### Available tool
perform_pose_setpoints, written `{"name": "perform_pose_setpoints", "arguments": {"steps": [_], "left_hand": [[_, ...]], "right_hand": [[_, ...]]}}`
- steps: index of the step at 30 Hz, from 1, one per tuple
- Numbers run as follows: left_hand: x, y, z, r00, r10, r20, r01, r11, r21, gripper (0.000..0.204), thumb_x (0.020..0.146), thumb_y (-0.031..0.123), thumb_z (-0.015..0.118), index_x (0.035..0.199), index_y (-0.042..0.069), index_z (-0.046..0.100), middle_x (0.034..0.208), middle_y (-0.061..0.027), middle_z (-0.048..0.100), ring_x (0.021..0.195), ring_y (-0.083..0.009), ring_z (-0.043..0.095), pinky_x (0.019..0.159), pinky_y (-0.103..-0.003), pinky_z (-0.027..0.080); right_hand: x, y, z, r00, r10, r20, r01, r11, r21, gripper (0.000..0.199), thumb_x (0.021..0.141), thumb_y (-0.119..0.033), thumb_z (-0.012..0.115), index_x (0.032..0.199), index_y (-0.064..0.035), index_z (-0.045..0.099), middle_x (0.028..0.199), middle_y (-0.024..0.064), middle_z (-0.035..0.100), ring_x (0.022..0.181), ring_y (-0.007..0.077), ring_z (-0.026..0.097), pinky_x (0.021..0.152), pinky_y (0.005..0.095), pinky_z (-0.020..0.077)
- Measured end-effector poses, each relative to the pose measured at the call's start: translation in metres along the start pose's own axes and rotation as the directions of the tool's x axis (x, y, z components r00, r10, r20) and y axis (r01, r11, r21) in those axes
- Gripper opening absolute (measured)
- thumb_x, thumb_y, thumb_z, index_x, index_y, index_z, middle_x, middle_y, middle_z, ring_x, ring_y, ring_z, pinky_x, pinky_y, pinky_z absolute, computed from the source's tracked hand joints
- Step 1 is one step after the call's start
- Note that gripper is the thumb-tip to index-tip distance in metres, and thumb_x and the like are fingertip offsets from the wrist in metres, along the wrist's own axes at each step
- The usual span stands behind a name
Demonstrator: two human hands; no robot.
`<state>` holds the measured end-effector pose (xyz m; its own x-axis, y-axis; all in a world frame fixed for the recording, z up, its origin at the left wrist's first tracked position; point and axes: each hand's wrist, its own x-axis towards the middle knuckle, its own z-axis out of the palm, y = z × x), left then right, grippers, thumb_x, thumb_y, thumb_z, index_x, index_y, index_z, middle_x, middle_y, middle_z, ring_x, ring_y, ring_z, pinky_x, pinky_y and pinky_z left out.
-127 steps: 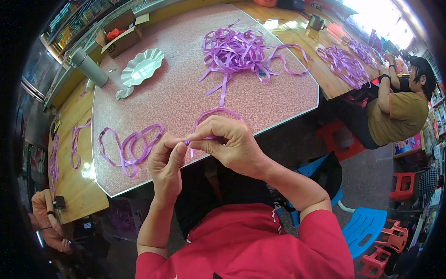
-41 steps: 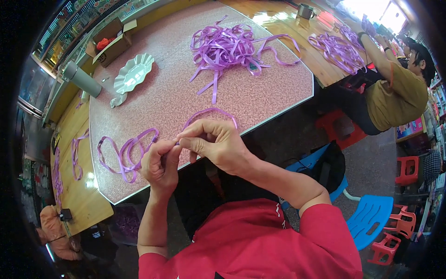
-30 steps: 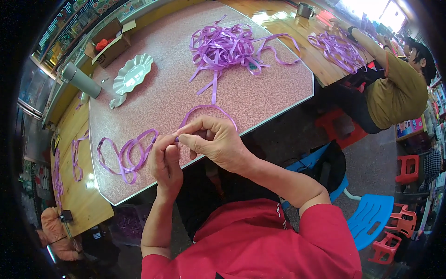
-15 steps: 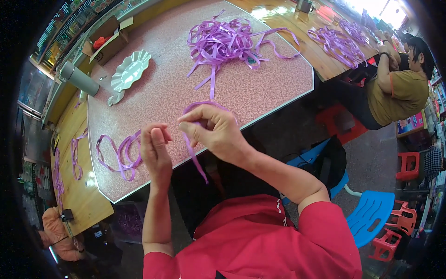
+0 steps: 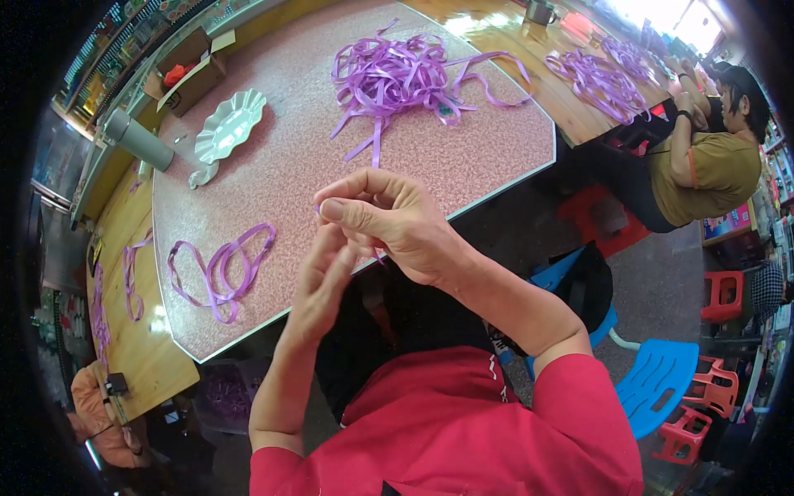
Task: Assembling small loops from purple ribbons at a workshop table.
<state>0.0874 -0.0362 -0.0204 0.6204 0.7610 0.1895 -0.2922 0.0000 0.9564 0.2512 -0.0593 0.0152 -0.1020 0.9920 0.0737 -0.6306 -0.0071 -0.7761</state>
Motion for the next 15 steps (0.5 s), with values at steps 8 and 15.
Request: {"name": "perform_pose_setpoints", "arguments": {"steps": [8, 15], "left_hand": [[-0.001, 0.000, 0.006, 0.997, -0.076, 0.010, 0.075, 0.997, 0.036, 0.043, 0.102, 0.020, 0.056, 0.137, -0.001, 0.043, 0.131, -0.0118, 0.054, 0.126, -0.0201, 0.050, 0.108, -0.034, 0.037], [0.006, 0.008, 0.001, 0.991, 0.105, -0.084, -0.082, 0.969, 0.234, 0.029, 0.098, 0.015, 0.062, 0.120, -0.001, 0.055, 0.112, -0.0089, 0.061, 0.109, -0.0167, 0.057, 0.095, -0.033, 0.046]], "right_hand": [[-0.002, -0.002, -0.009, 0.993, -0.098, -0.062, 0.101, 0.993, 0.057, 0.013, 0.094, -0.009, 0.066, 0.106, -0.0041, 0.068, 0.098, 0.0089, 0.069, 0.092, 0.0164, 0.066, 0.084, 0.0327, 0.0519], [0.003, 0.004, -0.011, 0.981, -0.194, 0.009, 0.192, 0.975, 0.110, 0.012, 0.094, -0.011, 0.065, 0.103, -0.0046, 0.068, 0.102, 0.0127, 0.069, 0.106, 0.0231, 0.063, 0.099, 0.0408, 0.0462]]}}
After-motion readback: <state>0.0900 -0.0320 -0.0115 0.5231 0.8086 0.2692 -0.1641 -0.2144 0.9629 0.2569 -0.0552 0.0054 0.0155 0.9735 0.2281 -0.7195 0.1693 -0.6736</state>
